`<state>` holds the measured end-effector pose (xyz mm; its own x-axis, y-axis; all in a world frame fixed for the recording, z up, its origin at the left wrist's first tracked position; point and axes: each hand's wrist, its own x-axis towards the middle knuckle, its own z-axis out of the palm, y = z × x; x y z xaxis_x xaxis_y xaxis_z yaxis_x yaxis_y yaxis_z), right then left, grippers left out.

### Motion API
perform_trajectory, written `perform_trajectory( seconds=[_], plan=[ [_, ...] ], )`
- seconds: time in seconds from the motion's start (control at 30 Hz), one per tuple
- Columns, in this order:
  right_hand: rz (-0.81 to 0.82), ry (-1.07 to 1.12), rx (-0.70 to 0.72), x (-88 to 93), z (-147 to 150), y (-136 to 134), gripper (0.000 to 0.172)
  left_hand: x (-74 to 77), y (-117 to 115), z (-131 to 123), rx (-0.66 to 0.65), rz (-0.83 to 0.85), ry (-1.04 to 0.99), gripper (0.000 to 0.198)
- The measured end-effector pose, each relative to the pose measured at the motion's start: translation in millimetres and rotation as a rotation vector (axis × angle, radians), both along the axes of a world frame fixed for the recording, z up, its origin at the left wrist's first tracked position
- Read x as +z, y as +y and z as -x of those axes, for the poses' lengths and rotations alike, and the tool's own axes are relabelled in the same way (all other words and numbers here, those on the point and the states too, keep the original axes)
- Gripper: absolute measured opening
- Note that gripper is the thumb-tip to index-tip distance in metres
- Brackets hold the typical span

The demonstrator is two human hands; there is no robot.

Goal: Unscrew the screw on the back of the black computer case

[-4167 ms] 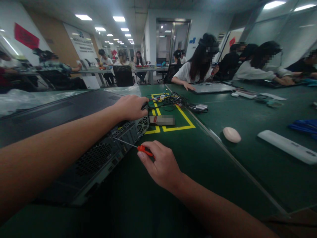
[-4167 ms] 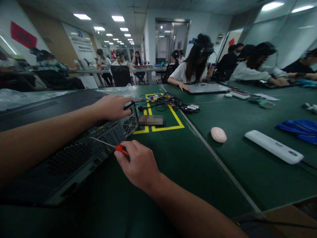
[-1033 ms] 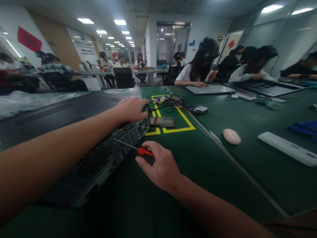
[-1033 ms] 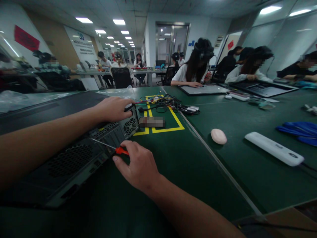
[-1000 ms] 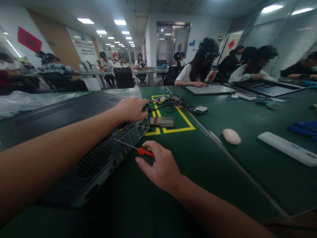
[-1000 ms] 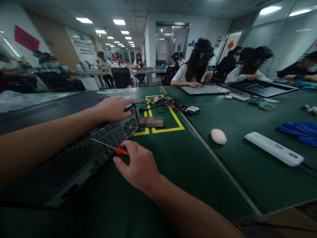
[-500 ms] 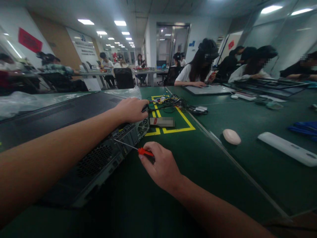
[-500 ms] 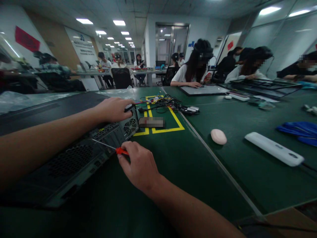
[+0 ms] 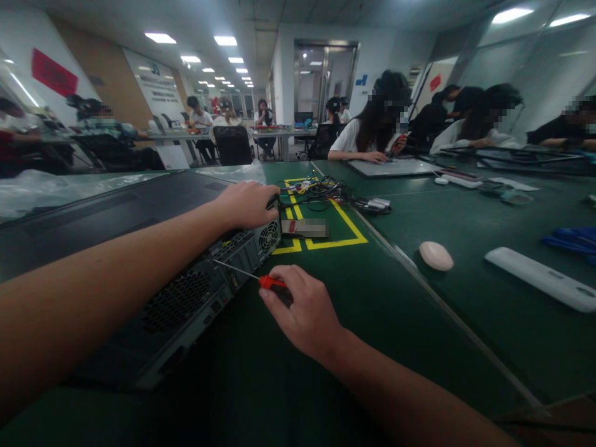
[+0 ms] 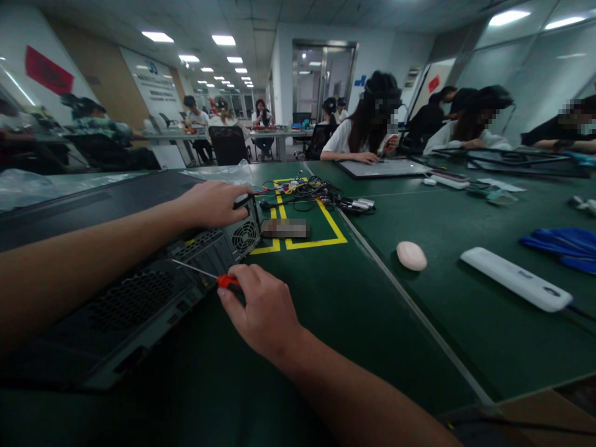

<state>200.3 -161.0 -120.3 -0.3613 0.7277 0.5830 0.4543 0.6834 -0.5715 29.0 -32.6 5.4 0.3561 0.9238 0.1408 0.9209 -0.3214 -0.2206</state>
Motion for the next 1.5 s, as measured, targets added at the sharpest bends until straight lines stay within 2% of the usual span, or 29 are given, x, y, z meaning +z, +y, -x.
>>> perform_trajectory(
  seconds=[0.63,0.93,1.27,1.5],
  plan=[
    [0.024,0.029,0.017,1.7,0.6,-1.4,0.019,-0.1,0.8,0.7,-0.006,0.004,-0.016,0.065],
    [0.002,-0.039,-0.014,3.6,0.2,-0.6,0.027,-1.0,2.5,1.4,-0.010,0.000,-0.002,0.064],
    [0.087,-0.015,0.008,0.6,1.6,-2.8,0.024,0.6,0.3,0.5,-0.001,0.001,-0.001,0.064],
    [0.049,-0.038,0.012,-2.5,2.4,1.2,0.011,-0.6,1.6,1.0,-0.006,0.001,0.001,0.067]
  ],
)
